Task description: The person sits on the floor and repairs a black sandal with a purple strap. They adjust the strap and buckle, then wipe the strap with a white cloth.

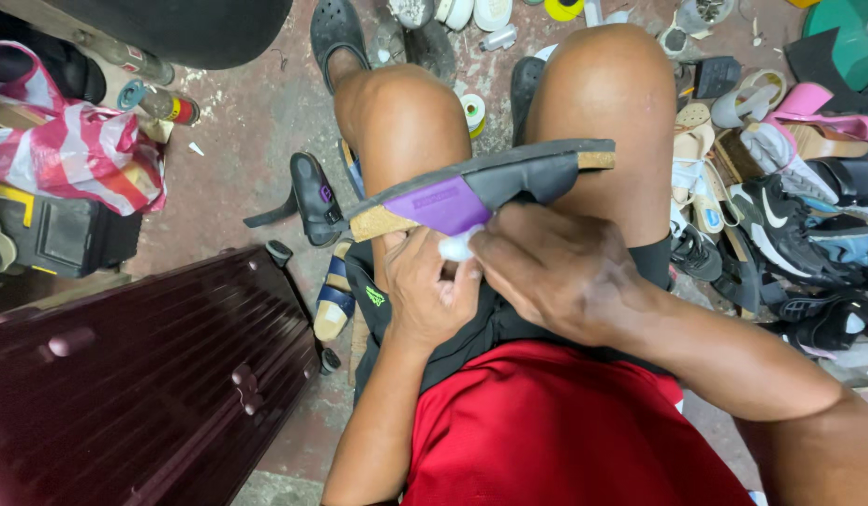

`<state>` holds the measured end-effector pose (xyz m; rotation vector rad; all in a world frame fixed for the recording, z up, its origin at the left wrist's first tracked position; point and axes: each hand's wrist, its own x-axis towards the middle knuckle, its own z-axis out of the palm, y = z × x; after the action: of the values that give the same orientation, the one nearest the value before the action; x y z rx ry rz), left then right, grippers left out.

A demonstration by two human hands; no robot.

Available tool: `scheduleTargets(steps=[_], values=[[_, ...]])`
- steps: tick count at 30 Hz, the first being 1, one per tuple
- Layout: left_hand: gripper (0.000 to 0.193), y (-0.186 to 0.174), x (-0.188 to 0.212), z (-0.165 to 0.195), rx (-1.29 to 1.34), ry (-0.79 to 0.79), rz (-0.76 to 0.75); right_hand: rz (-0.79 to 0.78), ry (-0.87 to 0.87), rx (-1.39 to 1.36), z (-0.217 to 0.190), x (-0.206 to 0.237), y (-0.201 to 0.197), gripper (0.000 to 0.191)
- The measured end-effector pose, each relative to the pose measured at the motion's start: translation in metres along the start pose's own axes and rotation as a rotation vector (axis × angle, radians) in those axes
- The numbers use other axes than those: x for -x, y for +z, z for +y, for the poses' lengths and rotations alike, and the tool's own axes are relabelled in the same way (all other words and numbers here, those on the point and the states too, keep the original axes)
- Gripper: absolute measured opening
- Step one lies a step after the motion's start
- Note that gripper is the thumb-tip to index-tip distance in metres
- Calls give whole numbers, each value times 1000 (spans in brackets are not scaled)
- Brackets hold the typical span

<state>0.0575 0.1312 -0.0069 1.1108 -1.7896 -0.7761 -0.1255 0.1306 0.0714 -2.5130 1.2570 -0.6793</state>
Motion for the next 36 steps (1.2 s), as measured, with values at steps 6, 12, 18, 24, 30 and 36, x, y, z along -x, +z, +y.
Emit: scheduleTargets(steps=[6, 12, 18, 24, 30, 36], values=[[25, -2, -5, 2, -30, 18, 1, 105, 27, -31, 11, 4, -14, 25], [27, -8, -14, 12, -16, 21, -36, -9, -56, -20, 13, 0, -2, 37], [34, -28, -20, 16, 250, -289, -97, 97, 163, -233, 21, 20, -36, 26], [36, -28, -32, 17, 774, -294, -44, 212, 403, -440, 37, 38, -41, 15], [24, -22, -42, 19, 773, -458, 48, 191, 409, -490, 49, 48, -29, 14], [9, -29, -63, 16, 511, -490, -165, 188, 410, -505, 56, 55, -23, 13]])
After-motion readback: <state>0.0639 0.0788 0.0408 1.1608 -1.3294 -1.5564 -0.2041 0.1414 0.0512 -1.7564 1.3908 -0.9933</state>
